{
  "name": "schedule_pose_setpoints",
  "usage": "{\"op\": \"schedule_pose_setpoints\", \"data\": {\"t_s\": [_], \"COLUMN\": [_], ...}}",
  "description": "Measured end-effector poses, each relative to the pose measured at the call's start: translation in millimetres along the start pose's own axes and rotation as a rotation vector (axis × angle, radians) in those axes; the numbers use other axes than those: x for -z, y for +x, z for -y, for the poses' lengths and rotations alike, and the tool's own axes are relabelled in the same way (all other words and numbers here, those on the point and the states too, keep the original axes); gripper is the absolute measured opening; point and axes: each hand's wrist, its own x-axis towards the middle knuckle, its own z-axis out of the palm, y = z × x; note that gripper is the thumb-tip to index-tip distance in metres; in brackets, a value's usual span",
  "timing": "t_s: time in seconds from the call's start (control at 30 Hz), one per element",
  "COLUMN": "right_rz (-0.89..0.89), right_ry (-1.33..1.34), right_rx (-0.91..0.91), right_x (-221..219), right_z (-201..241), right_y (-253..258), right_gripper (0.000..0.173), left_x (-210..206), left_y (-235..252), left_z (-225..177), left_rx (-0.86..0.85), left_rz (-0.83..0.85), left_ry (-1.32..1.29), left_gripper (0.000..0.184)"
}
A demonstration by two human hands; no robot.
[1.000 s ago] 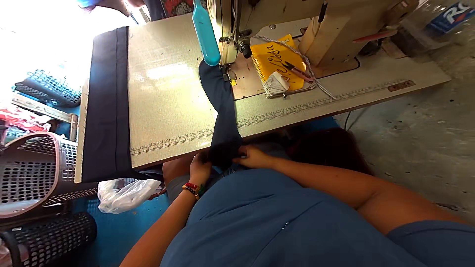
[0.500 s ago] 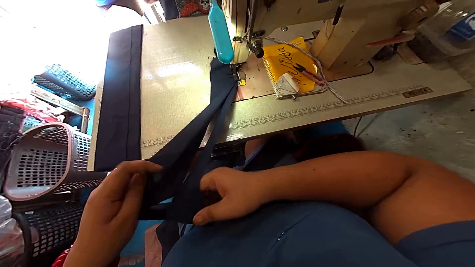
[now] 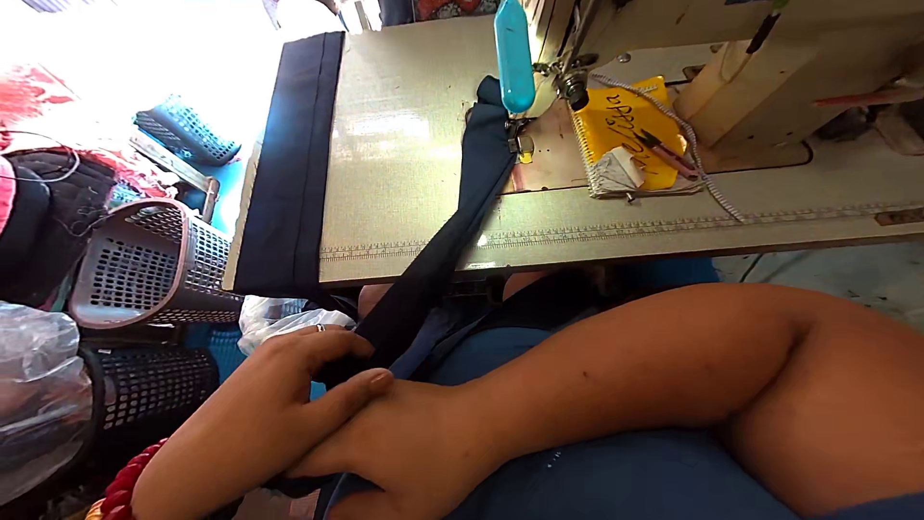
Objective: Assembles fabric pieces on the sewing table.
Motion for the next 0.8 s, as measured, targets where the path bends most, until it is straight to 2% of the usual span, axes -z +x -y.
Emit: {"op": "schedule_pose_setpoints", "data": {"t_s": [0.1,0.2,0.3,0.43,0.57,0.67,0.8], "right_rz": [0.053,0.059,-0.065,-0.307,-0.469,-0.468,-0.426], "right_ry": [0.001,-0.046,-0.177,-0.423,-0.644,-0.711,-0.670], "right_rx": [-0.001,0.027,0.036,0.032,0.005,-0.014,-0.014], "right_x": [0.5,10.5,31.2,64.5,79.7,79.6,76.0], "right_z": [-7.6,-16.1,-27.8,-34.5,-38.1,-41.3,-44.0], "right_y": [-0.4,-10.7,-28.9,-42.9,-38.7,-30.3,-22.8], "right_gripper": [0.036,0.027,0.019,0.019,0.023,0.025,0.023], "left_x": [-5.2,-12.5,-18.1,-29.8,-37.4,-38.0,-39.6], "left_y": [1.5,-3.5,-12.2,-14.4,-10.8,-9.1,-7.0], "left_z": [1.3,1.4,4.4,9.4,9.7,9.3,8.4], "left_rx": [0.068,0.024,-0.043,-0.135,-0.218,-0.255,-0.281], "left_rz": [-0.037,-0.181,-0.391,-0.572,-0.643,-0.664,-0.688], "left_ry": [0.126,0.138,0.134,0.134,0.132,0.120,0.116], "left_gripper": [0.039,0.037,0.035,0.030,0.030,0.031,0.031]}}
